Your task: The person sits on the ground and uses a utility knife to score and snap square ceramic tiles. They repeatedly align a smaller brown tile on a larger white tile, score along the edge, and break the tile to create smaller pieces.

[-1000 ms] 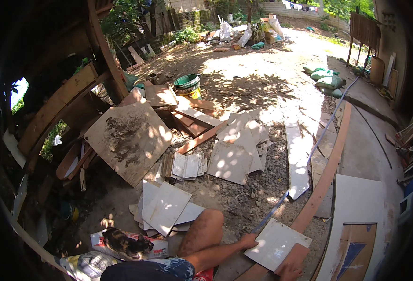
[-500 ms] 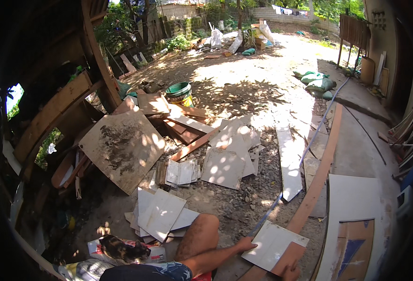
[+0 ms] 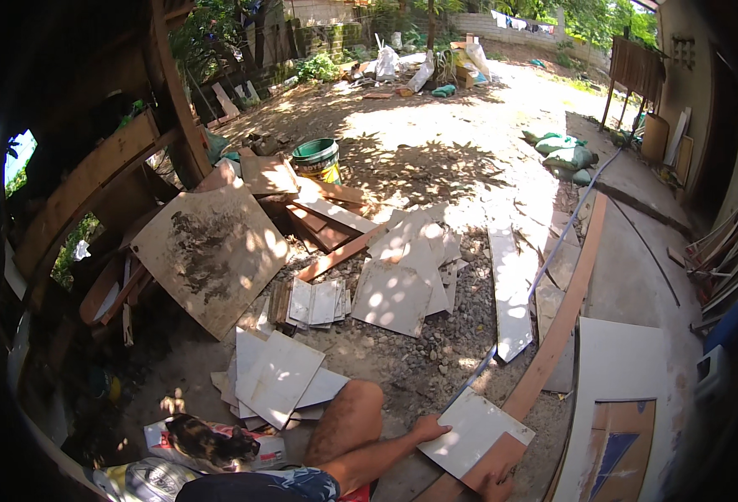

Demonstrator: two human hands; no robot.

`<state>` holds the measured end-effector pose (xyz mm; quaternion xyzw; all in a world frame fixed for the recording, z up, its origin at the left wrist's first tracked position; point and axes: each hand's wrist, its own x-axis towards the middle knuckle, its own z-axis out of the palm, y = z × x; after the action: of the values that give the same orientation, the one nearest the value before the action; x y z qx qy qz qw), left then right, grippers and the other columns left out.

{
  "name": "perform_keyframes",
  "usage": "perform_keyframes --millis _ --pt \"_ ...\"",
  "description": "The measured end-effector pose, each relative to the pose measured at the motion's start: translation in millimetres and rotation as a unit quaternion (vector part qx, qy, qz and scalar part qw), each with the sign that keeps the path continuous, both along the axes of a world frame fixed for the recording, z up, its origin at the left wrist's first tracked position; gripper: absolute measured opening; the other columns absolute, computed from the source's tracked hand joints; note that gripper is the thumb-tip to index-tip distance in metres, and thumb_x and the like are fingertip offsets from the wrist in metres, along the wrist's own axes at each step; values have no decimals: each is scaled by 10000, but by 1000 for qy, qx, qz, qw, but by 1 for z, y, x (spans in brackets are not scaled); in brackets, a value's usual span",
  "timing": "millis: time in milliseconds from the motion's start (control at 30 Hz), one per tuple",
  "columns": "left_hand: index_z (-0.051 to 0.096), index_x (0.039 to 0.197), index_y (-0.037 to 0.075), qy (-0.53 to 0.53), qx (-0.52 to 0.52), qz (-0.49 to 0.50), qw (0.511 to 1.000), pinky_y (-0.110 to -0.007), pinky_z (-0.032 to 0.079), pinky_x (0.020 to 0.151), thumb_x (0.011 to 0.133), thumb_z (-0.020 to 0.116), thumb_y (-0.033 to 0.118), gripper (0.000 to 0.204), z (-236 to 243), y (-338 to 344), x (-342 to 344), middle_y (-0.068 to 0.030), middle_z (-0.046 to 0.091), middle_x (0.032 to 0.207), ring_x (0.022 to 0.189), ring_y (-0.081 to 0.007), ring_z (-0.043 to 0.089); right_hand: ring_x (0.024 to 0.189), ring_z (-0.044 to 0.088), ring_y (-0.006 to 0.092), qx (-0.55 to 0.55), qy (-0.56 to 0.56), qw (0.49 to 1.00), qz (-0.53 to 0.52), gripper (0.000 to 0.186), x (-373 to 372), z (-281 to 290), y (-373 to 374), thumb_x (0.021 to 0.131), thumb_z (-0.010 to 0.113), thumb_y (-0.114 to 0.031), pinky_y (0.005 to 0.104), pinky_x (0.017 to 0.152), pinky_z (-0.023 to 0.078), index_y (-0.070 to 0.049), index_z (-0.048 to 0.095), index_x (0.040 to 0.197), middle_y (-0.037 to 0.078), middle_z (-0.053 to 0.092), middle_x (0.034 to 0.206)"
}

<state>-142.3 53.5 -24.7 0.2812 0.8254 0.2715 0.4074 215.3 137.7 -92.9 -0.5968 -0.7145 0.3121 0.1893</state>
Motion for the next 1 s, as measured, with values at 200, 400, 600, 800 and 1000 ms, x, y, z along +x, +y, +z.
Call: perform_keyframes --millis 200,400,600,800,1000 --pt "760 1343 158 20 -5 35 999 -469 563 1040 858 795 597 655 -2 -5 -10 -165 781 1278 1195 -367 737 1442 544 417 -9 -12 999 37 818 -19 13 -9 916 750 -536 457 1186 435 -125 558 1598 275 571 1568" --pt "700 1408 135 20 -21 -4 1000 -545 543 1079 891 776 598 698 13 9 2 -186 726 1391 1301 -384 685 1588 382 416 7 -38 998 55 755 -14 42 -8 972 695 -426 433 1292 323 -149 500 1647 249 393 1723" --pt "534 1550 119 58 -82 -18 995 -564 536 1086 908 796 553 818 23 1 1 -193 642 1484 1381 -394 623 1601 358 420 -8 -31 998 58 742 -27 55 -16 987 683 -394 434 1303 311 -151 483 1658 237 367 1740" --pt "320 1674 67 202 -83 -87 972 -572 442 1179 911 823 472 1000 74 -5 36 -240 437 1625 1537 -402 415 1605 361 395 -60 -34 997 24 721 -19 59 -27 981 719 -366 425 1303 319 -151 514 1637 199 379 1745" --pt "279 1688 32 249 107 -313 910 -562 428 1202 816 920 352 1129 62 9 69 -254 407 1634 1534 -429 391 1086 694 479 11 48 995 -82 464 -4 39 -38 868 752 -148 537 979 537 75 709 1273 291 703 1016"
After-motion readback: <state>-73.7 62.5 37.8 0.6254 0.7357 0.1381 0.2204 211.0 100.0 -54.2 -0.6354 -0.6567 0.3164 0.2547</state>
